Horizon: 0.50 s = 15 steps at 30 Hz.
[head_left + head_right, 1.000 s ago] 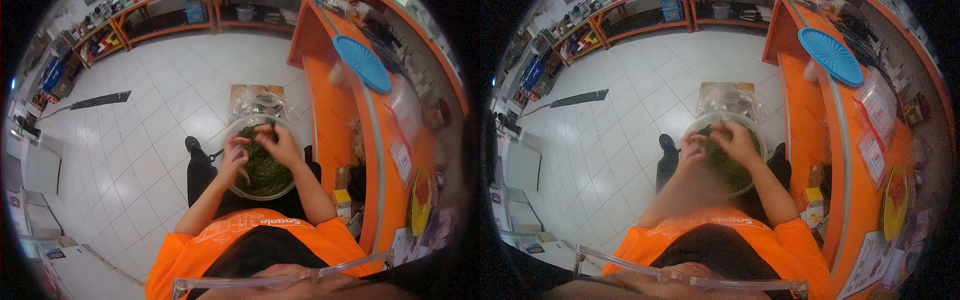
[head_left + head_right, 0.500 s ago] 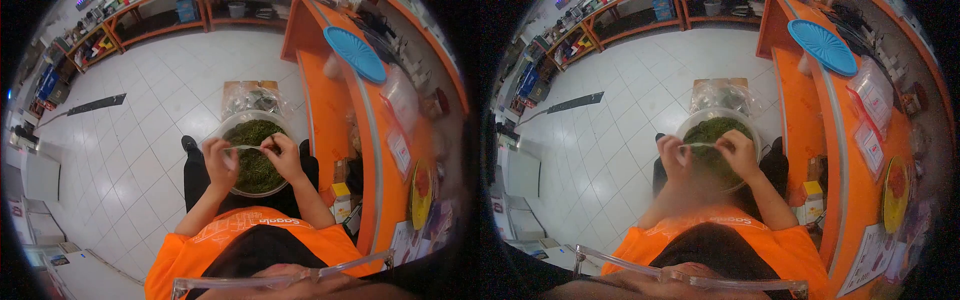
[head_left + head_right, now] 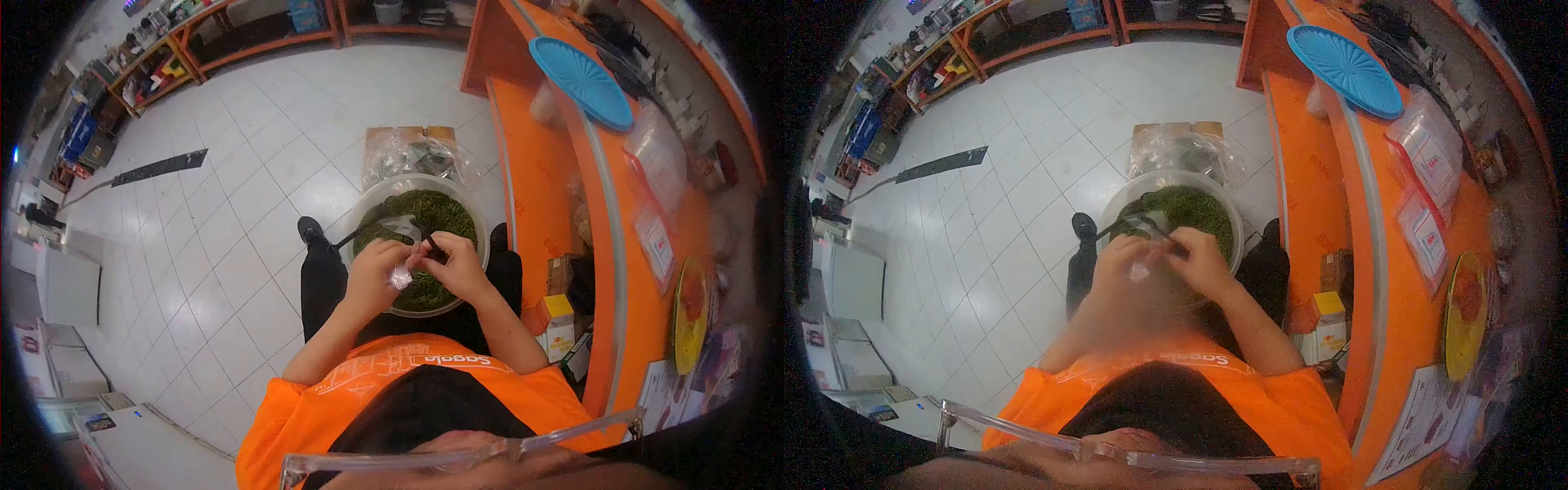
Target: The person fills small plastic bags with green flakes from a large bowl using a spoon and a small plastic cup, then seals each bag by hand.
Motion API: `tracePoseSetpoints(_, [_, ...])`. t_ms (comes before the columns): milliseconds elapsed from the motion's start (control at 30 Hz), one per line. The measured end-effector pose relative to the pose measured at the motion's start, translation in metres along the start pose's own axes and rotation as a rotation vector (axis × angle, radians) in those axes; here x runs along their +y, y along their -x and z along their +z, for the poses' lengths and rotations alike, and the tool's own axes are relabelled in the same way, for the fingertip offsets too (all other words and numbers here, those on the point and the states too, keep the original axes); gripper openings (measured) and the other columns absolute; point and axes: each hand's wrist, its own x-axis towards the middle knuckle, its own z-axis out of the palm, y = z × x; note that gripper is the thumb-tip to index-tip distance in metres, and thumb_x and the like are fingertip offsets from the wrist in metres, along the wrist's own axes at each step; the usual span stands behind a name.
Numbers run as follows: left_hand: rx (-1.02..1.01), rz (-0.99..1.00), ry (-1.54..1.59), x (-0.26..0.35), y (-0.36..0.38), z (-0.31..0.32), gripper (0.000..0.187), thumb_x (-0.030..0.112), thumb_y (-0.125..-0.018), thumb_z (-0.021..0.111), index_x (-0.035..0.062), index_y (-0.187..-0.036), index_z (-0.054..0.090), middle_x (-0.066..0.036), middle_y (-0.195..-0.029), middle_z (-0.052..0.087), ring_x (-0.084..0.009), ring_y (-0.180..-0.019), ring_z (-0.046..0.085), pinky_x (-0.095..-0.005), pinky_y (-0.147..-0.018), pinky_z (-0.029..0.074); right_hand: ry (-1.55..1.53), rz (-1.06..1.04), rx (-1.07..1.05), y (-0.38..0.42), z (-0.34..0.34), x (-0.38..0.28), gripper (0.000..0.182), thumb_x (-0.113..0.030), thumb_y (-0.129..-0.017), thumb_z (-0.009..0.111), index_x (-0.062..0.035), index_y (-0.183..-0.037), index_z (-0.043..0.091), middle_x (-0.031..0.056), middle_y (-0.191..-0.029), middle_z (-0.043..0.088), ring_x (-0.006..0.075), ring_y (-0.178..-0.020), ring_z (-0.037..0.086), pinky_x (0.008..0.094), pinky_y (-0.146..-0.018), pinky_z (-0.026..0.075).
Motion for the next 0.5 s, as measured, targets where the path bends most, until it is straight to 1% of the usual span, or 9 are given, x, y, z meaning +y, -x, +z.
tracePoseSetpoints(67, [-0.025,0.021,-0.016,-0.001,-0.001,-0.003,0.018,0.01,-0.074,0.066,0.006,-0.091,0.062,-0.007,-0.087,0.062,-0.0294,-0.078,0.057,-0.0378,-0.07,0.046,-0.002,0.009,-0.006,-0.001,-0.003,-0.002,0.008,0.0,-0.074,0.062,0.0026,-0.08,0.058,0.0054,-0.071,0.05,0.0097,-0.064,0.047,0.025,-0.057,0.039])
tracePoseSetpoints(133, [-0.001,0.037,-0.042,-0.001,-0.002,-0.005,0.016,0.007,-0.07,0.064,0.0056,-0.086,0.062,-0.008,-0.084,0.062,-0.0292,-0.078,0.056,-0.038,-0.067,0.047,0.004,0.084,-0.112,-0.001,-0.007,-0.011,0.02,-0.011,-0.076,0.065,0.003,-0.089,0.06,0.0172,-0.081,0.058,0.0297,-0.077,0.059,0.0345,-0.068,0.045])
tracePoseSetpoints(167, [-0.001,0.036,-0.042,0.001,-0.001,-0.005,0.016,0.007,-0.07,0.064,0.0056,-0.086,0.062,-0.008,-0.084,0.062,-0.0292,-0.078,0.056,-0.038,-0.067,0.047,0.004,0.085,-0.113,0.0,-0.004,-0.009,0.02,-0.011,-0.076,0.065,0.003,-0.089,0.06,0.0172,-0.081,0.058,0.0297,-0.077,0.059,0.0345,-0.068,0.045])
tracePoseSetpoints(233, [0.07,0.094,-0.332,0.007,0.0,-0.004,0.01,0.01,-0.07,0.064,0.0051,-0.077,0.06,-0.009,-0.08,0.06,-0.0287,-0.076,0.056,-0.0382,-0.063,0.047,0.01,0.022,-0.124,0.003,0.006,-0.005,0.017,-0.011,-0.077,0.062,0.002,-0.087,0.059,0.018,-0.079,0.056,0.0328,-0.076,0.057,0.0376,-0.069,0.045])
tracePoseSetpoints(267, [0.07,0.092,-0.331,0.007,0.002,-0.003,0.01,0.01,-0.07,0.064,0.0051,-0.077,0.06,-0.009,-0.08,0.06,-0.0287,-0.076,0.056,-0.0382,-0.063,0.047,0.011,0.023,-0.127,0.003,0.006,-0.004,0.017,-0.011,-0.077,0.062,0.002,-0.087,0.059,0.018,-0.079,0.056,0.0328,-0.076,0.057,0.0376,-0.069,0.045])
tracePoseSetpoints(367, [0.153,0.004,-0.348,0.008,0.005,-0.002,0.011,0.013,-0.07,0.065,0.005,-0.069,0.057,-0.01,-0.073,0.057,-0.0292,-0.07,0.056,-0.0386,-0.058,0.047,0.263,-0.076,0.051,0.002,0.009,-0.002,0.014,-0.012,-0.076,0.058,-0.0003,-0.084,0.058,0.0188,-0.077,0.054,0.0348,-0.074,0.055,0.0409,-0.071,0.044])
tracePoseSetpoints(433, [0.197,-0.089,-0.351,0.009,0.002,-0.006,0.011,0.013,-0.069,0.065,0.0059,-0.067,0.056,-0.009,-0.069,0.056,-0.0298,-0.066,0.056,-0.0389,-0.057,0.047,0.31,-0.11,0.144,0.001,0.011,-0.001,0.008,0.002,-0.071,0.057,0.0023,-0.078,0.053,0.0152,-0.081,0.052,0.0319,-0.07,0.051,0.0361,-0.064,0.043])
tracePoseSetpoints(467, [0.232,-0.134,-0.276,0.007,0.002,-0.004,0.011,0.011,-0.068,0.065,0.0067,-0.065,0.056,-0.009,-0.065,0.055,-0.0307,-0.063,0.056,-0.0399,-0.056,0.046,0.31,-0.109,0.141,0.001,0.011,-0.001,0.008,0.002,-0.071,0.057,0.0023,-0.078,0.053,0.0152,-0.081,0.052,0.0319,-0.07,0.051,0.0361,-0.064,0.043])
tracePoseSetpoints(500, [0.232,-0.137,-0.276,0.008,0.003,-0.007,0.011,0.011,-0.068,0.065,0.0067,-0.065,0.056,-0.009,-0.065,0.055,-0.0307,-0.063,0.056,-0.0399,-0.056,0.046,0.297,-0.223,0.155,0.001,0.011,-0.002,0.015,0.005,-0.068,0.059,0.0015,-0.083,0.055,0.0143,-0.087,0.052,0.0299,-0.073,0.051,0.0355,-0.065,0.044])
